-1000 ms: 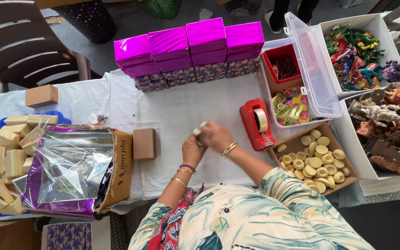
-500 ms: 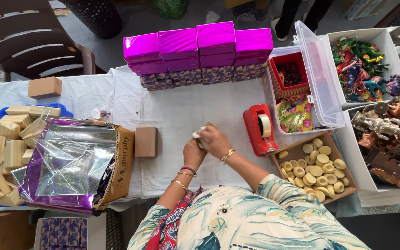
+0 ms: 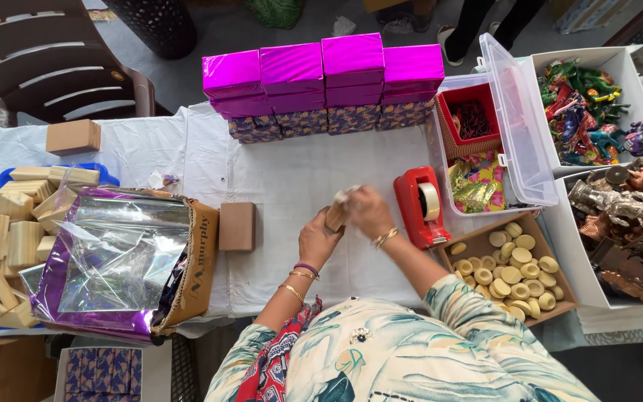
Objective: The person wipes a small wooden box with a cloth, then places a decorative item inside. They close the box, wrap it in a purple foil sheet, and secure the wrapping with tape from a dispenser.
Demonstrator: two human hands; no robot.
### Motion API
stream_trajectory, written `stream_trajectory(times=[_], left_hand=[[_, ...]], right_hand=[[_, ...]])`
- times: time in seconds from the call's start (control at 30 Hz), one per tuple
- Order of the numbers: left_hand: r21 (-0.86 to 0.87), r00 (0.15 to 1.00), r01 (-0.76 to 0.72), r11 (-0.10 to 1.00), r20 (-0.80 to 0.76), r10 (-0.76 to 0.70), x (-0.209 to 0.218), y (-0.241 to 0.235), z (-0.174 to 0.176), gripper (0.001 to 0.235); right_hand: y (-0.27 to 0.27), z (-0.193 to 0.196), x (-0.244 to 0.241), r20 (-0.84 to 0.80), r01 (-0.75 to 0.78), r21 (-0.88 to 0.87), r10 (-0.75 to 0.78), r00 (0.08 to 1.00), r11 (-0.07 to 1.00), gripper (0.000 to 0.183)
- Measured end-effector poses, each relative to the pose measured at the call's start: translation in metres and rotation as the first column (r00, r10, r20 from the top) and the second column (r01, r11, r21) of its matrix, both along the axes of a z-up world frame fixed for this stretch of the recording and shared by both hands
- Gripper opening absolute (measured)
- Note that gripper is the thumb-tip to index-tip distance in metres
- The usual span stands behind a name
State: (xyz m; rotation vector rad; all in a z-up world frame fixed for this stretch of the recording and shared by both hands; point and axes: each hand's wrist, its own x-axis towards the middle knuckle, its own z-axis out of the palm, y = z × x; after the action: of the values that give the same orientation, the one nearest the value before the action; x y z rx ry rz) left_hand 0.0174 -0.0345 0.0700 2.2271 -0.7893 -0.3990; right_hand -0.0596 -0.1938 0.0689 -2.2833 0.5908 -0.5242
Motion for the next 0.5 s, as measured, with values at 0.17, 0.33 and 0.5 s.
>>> stream_trajectory(times=[0.17, 0.33, 0.5], left_hand=[[-0.316, 0.975, -0.017, 0.948, -0.214, -0.054, 0.006, 0.001, -0.019, 0.059], [-0.403, 0.978, 0.142, 0.904, 0.200, -0.064, -0.001, 0.004, -0.021, 0.061], [-0.047, 0.989, -0.016, 0.999, -0.147, 0.009, -0.006, 0.012, -0.002, 0.043]], right_hand=[[-0.041, -0.045, -0.004, -0.095, 0.213, 0.458, -0.191, 0.977, 0.863, 0.028], [0.000, -0.052, -0.010, 0.124, 0.002, 0.293, -0.040, 0.991, 0.956, 0.028], [0.035, 0.009, -0.013, 0.065, -0.094, 0.086, 0.088, 0.994, 0.992, 0.026]])
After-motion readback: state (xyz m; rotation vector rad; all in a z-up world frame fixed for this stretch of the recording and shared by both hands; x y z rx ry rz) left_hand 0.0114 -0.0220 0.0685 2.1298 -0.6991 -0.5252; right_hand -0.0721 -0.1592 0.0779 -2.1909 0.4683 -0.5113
